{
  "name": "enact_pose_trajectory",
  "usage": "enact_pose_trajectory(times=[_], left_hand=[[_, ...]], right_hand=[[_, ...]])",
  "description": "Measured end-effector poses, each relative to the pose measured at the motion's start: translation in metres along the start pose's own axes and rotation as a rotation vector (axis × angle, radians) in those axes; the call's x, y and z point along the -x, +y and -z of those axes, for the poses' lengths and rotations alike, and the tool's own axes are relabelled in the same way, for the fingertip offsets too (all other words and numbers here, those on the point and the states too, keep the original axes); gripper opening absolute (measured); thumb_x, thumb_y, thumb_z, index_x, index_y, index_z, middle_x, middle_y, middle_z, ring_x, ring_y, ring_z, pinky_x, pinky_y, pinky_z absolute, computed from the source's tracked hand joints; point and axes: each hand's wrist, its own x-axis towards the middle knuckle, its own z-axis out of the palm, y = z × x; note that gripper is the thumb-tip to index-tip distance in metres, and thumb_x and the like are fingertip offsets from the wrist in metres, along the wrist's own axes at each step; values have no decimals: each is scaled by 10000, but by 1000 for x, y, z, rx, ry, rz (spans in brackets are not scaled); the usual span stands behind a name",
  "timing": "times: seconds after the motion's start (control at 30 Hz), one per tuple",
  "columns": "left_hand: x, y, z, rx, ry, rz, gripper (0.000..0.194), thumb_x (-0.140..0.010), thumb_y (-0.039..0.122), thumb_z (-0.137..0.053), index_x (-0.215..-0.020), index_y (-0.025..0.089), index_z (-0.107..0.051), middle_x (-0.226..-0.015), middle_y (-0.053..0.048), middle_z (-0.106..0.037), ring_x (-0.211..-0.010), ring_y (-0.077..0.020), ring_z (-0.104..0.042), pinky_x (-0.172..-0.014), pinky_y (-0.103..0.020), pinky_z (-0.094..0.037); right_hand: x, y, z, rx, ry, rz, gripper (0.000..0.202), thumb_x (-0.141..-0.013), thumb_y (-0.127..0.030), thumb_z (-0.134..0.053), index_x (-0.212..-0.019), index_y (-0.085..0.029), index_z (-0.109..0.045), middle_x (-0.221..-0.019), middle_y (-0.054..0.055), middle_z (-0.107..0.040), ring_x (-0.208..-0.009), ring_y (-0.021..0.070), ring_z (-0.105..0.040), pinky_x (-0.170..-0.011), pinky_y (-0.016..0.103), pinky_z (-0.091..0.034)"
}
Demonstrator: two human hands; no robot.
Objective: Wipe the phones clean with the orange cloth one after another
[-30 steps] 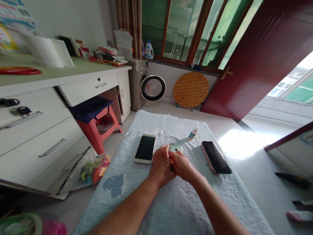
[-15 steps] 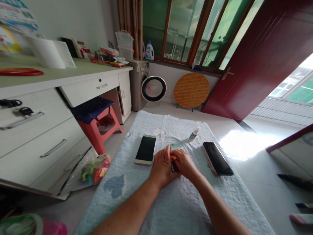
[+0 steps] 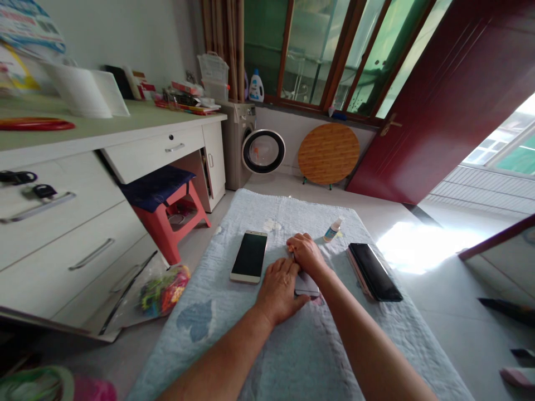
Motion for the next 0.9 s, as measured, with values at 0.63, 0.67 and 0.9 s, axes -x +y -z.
enact_pose_trajectory(times=[0.63,0.67,0.9], left_hand=[[-1,1,-3,-36,14,2,488,-738,564,-690,-1072,237,-550,-1088,-61,-598,-1075,-299,-504,-949,-437,-382],[0,1,-2,-38,12,1,484,-741,558,-688,-1076,238,-549,-1094,-61,-597,-1080,-299,-504,-947,-436,-382],[0,1,-1,-34,13,-9,498,-738,534,-698,-1106,239,-537,-1131,-58,-595,-1118,-298,-495,-949,-430,-378]], right_hand=[[25,42,3,26,72,-241,237,-846,-113,-474,-900,-157,-701,-878,66,-603,-855,164,-522,-817,259,-356],[27,43,2,27,78,-255,232,-854,-124,-472,-904,-153,-697,-871,66,-599,-852,164,-522,-804,256,-359],[44,39,2,37,67,-336,247,-894,-160,-446,-799,-135,-673,-758,52,-559,-712,143,-493,-686,245,-344]])
